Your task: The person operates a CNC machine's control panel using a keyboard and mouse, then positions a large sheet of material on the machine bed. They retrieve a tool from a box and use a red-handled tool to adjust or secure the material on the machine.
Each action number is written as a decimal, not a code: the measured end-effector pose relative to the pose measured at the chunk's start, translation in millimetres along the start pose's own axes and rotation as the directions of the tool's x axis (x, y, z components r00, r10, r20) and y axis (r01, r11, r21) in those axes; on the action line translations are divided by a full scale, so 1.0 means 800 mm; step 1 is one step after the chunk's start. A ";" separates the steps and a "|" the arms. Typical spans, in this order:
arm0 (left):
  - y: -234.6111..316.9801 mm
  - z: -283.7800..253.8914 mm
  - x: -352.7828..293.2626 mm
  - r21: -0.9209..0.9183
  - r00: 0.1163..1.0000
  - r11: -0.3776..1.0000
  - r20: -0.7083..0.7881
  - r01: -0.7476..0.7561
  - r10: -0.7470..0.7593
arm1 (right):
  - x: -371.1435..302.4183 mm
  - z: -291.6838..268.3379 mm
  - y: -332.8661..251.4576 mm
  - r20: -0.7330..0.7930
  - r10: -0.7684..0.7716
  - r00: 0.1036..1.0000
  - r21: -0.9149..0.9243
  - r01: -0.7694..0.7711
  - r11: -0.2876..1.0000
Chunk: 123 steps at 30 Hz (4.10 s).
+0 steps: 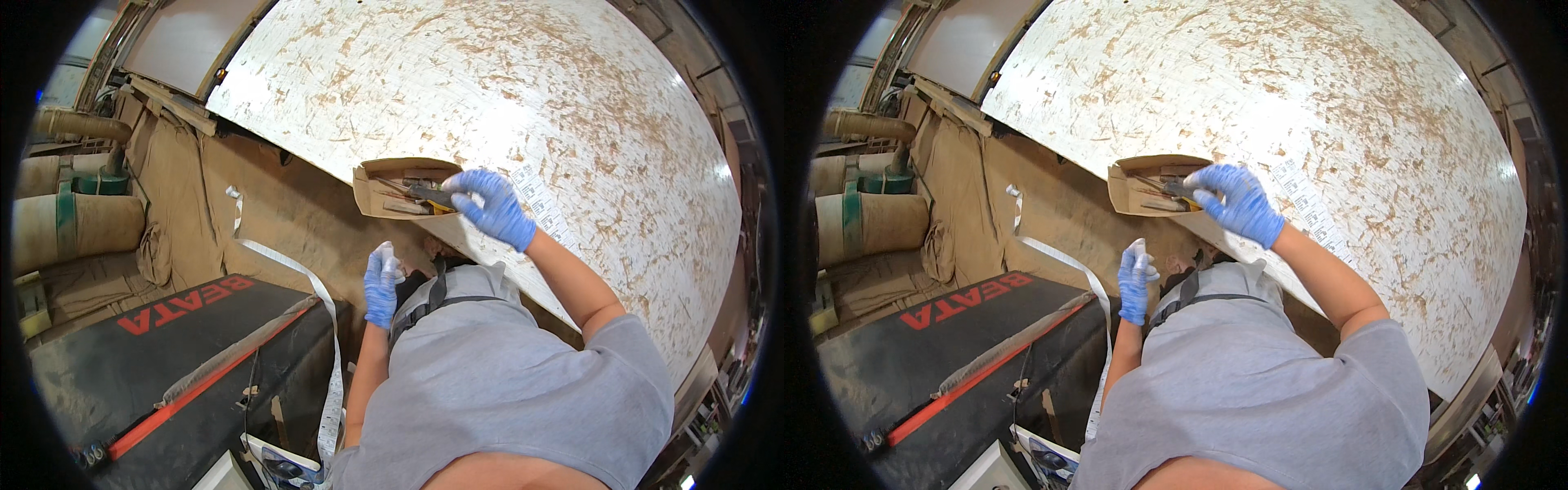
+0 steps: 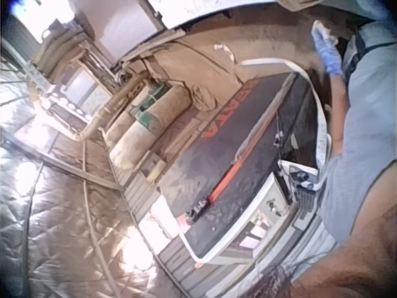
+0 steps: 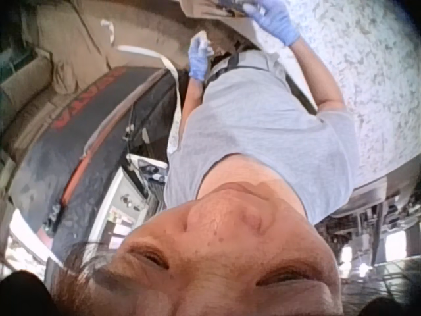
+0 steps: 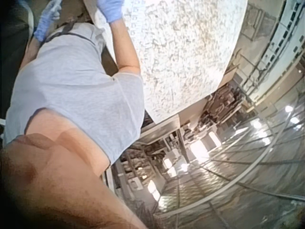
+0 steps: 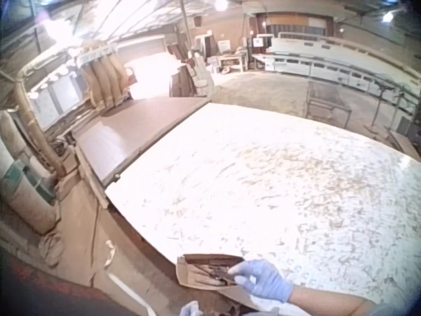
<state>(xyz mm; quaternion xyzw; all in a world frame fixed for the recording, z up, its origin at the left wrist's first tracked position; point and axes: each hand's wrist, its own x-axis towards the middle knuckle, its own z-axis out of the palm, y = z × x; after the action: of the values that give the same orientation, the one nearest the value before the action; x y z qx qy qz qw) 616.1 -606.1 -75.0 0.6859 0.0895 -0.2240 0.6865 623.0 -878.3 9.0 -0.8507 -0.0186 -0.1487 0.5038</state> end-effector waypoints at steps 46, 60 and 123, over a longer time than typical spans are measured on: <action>-0.328 0.232 -0.439 0.364 -0.016 0.850 0.917 -0.382 -0.399 | -0.890 0.075 -0.241 -0.853 0.482 -0.200 0.506 -0.543 0.670; -0.584 0.427 -0.560 0.102 -0.307 0.448 0.595 -0.888 -0.743 | -1.181 0.048 -0.227 -0.665 0.321 -0.674 0.635 -0.284 0.719; -0.601 -0.149 -0.608 -0.065 0.739 0.939 -0.599 0.338 -0.308 | -0.338 -0.028 -0.013 0.053 0.080 0.995 -0.581 -0.035 0.814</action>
<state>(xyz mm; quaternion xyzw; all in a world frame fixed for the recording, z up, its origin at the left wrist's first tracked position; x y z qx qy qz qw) 1.1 -379.4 -304.2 0.7113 0.4144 -0.1126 0.5564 357.4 -860.8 -45.9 -0.9687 0.0342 -0.0999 0.2247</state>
